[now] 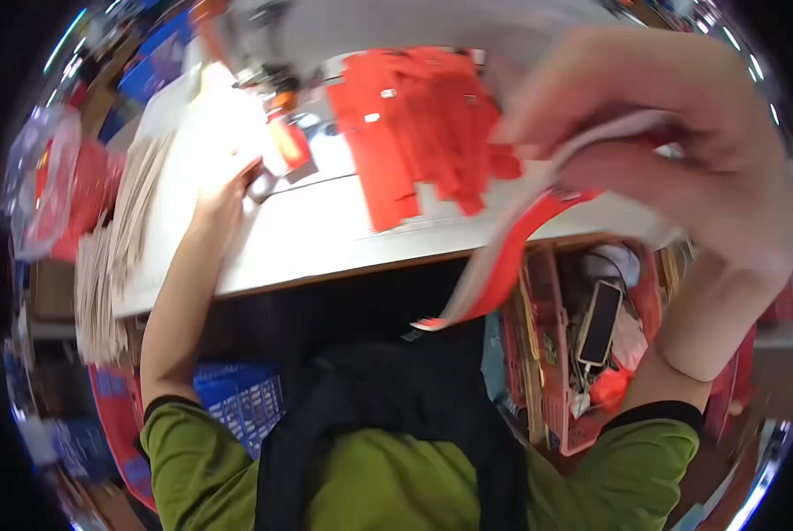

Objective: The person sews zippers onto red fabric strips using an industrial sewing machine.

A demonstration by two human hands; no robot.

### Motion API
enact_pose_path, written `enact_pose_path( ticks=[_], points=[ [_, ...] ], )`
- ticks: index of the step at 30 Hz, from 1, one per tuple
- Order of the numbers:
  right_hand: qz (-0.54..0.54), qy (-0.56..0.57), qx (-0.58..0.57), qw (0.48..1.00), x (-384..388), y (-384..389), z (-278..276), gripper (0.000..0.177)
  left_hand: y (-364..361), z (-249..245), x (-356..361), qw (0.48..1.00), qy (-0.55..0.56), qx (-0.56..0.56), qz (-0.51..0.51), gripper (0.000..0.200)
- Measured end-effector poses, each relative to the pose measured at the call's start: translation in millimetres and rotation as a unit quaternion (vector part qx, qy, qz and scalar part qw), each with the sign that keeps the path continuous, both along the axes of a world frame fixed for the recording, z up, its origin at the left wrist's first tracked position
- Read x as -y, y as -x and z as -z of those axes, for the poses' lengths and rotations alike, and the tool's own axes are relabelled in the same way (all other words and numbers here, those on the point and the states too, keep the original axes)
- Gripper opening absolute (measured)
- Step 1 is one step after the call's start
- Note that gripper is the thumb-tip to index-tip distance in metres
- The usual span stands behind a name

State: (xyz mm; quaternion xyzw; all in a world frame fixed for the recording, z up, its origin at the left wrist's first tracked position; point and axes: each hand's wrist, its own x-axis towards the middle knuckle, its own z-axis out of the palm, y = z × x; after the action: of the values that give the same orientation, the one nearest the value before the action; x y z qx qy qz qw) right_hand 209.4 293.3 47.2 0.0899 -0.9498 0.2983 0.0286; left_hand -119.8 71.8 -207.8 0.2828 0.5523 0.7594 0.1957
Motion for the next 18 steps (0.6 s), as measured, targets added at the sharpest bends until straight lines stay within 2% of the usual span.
enact_pose_path(
  ticks=[1, 3, 4, 6, 8, 10, 11, 14, 15, 18],
  points=[
    [-0.051, -0.028, -0.025, 0.998, 13.0, 28.8, 11.9, 0.031, 3.0, -2.2, 3.5, 1.0, 0.001, 0.003, -0.02, 0.036],
    [-0.128, -0.063, -0.091, 0.986, 36.8, 84.2, 44.1, 0.036, 2.9, -15.4, 7.8, 0.993, 0.092, 0.008, 0.069, 0.029],
    [-0.153, -0.069, -0.13, 0.977, 49.7, 106.6, 63.9, 0.039, -1.5, -20.3, 9.4, 0.994, 0.092, 0.012, 0.06, 0.029],
    [-0.094, -0.003, -0.092, 0.991, 82.1, 139.0, 99.8, 0.043, -9.8, -30.7, 13.8, 0.994, 0.06, 0.057, 0.077, 0.023],
    [-0.076, -0.033, -0.117, 0.99, 96.1, 168.1, 135.5, 0.047, -5.9, -34.0, 20.9, 0.992, 0.044, 0.084, 0.082, 0.02],
    [-0.011, 0.06, -0.073, 0.995, 95.5, 179.6, 156.2, 0.044, -3.1, -34.3, 21.7, 0.988, 0.06, 0.092, 0.109, 0.018],
    [-0.011, 0.061, -0.066, 0.996, 95.4, 186.9, 167.9, 0.044, 0.4, -31.4, 23.8, 0.985, 0.067, 0.098, 0.125, 0.017],
    [0.114, 0.195, -0.118, 0.967, 89.2, 201.8, 200.5, 0.047, 10.9, -22.7, 28.2, 0.981, 0.071, 0.074, 0.165, 0.016],
    [0.118, 0.194, -0.116, 0.967, 87.1, 204.5, 210.4, 0.047, 13.9, -20.8, 27.1, 0.978, 0.073, 0.056, 0.185, 0.016],
    [0.122, 0.31, -0.162, 0.929, 86.9, 211.9, 228.8, 0.055, 14.4, -16.0, 25.1, 0.98, 0.058, 0.041, 0.183, 0.017]
  ],
)
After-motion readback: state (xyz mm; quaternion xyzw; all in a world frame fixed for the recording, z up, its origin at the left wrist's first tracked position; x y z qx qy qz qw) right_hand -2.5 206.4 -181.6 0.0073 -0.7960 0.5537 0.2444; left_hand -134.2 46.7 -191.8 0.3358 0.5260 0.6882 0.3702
